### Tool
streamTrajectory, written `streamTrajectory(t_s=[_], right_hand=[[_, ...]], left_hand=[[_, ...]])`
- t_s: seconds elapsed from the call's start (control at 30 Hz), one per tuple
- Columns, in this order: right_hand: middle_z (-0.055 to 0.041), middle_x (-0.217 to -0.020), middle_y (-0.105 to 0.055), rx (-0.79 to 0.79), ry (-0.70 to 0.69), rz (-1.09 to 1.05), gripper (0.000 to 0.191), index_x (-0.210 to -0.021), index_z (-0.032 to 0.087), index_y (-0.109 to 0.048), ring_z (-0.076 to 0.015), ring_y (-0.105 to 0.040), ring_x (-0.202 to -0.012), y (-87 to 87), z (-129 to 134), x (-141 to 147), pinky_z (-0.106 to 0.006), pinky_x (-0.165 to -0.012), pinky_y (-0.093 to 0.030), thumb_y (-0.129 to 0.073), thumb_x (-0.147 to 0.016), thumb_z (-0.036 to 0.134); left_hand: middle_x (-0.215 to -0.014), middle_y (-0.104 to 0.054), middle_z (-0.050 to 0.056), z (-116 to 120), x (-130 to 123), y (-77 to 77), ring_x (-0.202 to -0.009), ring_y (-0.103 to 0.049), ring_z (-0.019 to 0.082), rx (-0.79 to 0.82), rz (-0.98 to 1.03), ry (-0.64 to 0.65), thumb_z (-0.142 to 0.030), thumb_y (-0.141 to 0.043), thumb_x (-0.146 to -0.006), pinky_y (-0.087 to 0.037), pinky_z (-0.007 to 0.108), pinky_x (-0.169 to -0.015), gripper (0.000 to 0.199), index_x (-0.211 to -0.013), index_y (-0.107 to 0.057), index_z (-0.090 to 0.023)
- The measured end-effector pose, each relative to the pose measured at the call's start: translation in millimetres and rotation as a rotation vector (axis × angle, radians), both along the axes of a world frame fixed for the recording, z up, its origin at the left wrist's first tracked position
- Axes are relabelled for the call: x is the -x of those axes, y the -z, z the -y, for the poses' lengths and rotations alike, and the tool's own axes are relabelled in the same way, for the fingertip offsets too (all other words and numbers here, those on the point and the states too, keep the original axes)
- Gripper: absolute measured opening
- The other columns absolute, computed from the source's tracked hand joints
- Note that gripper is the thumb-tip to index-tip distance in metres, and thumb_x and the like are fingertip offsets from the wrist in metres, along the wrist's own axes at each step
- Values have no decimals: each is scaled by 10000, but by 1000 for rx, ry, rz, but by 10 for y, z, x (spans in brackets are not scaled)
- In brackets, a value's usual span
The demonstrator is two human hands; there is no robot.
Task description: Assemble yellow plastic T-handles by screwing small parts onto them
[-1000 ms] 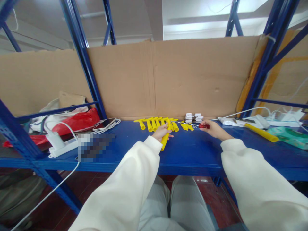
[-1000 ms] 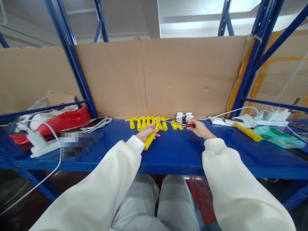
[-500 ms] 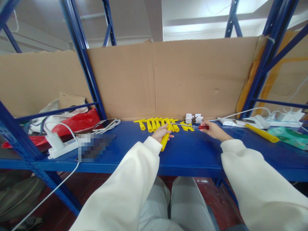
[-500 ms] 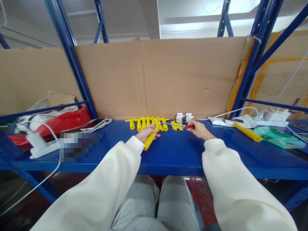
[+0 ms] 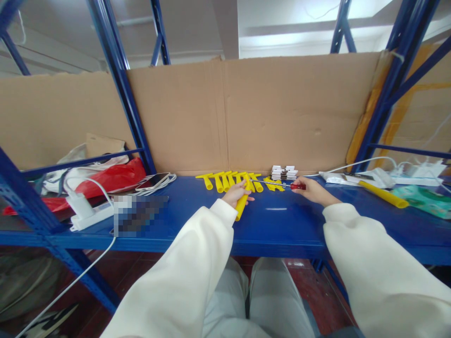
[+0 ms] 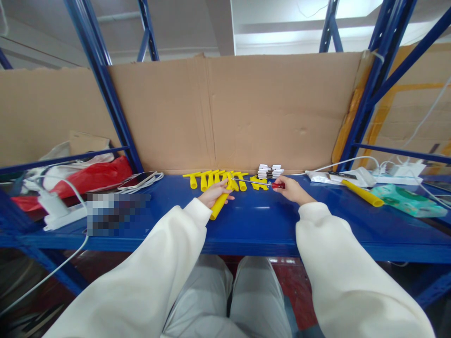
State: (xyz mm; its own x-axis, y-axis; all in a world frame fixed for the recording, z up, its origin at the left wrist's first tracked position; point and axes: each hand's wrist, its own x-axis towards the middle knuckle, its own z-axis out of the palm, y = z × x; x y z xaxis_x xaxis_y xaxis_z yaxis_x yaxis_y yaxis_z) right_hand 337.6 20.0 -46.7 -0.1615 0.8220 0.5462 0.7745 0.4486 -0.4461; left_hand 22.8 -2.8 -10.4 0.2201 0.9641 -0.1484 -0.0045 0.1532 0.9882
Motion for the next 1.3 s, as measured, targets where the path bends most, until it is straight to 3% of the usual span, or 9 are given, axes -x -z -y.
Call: streamTrajectory(t_s=[0.23,0.4,0.53,0.8,1.0,1.13,1.3], right_hand=[[-90,-832,-771,69,-113,-2,376,-788,228,-683,-284,-710,-796,-67,54,-16,-432,-795,-591,-701,-753,602],[-117,-920,-798,93,-118,38,389,-851,221,-741,-312,-734,-862,-120,121,-6,-455,-841,-597,-680,-789,600],[-112,-939,-796,97,-137,57,373,-876,228,-714,-307,-737,-871,-140,180,26,-439,-829,-594,-655,-817,591],[-38,-748,-721,-47,56,82,340,-811,256,-541,-216,-661,-651,-81,153,21,-306,-588,-485,-730,-796,539],[-59,-719,-720,-30,-29,115,356,-726,245,-572,-228,-654,-653,-128,209,54,-332,-616,-489,-672,-817,575],[-84,-787,-760,13,-89,97,383,-796,231,-666,-260,-690,-730,-146,237,105,-367,-680,-529,-618,-847,607],[-66,-771,-732,-9,4,30,364,-816,248,-586,-247,-677,-701,-92,188,129,-354,-660,-522,-694,-770,592]], left_hand=[[-1679,-362,161,48,-11,-25,-612,-708,59,-33,-51,-20,41,-594,-861,-419,146,-373,931,-1651,-303,-358],[-1653,-407,169,65,-24,-30,-557,-680,43,-40,-74,-17,44,-580,-864,-417,146,-364,935,-1657,-286,-356],[-1684,-351,179,50,-29,-18,-542,-659,32,-68,-83,-17,40,-551,-874,-426,150,-366,902,-1656,-300,-332],[-1646,-423,148,-13,-33,37,-582,-658,40,-199,-102,-34,11,-602,-873,-408,135,-357,851,-1625,-387,-325],[-1627,-443,165,-4,-36,40,-547,-641,36,-203,-146,-57,13,-587,-872,-405,145,-350,847,-1627,-385,-314],[-1639,-424,167,5,-25,25,-533,-626,25,-209,-150,-75,3,-569,-887,-403,143,-356,836,-1634,-370,-314],[-1597,-477,154,12,-20,21,-521,-616,19,-257,-166,-90,-9,-610,-882,-396,143,-369,858,-1632,-365,-345]])
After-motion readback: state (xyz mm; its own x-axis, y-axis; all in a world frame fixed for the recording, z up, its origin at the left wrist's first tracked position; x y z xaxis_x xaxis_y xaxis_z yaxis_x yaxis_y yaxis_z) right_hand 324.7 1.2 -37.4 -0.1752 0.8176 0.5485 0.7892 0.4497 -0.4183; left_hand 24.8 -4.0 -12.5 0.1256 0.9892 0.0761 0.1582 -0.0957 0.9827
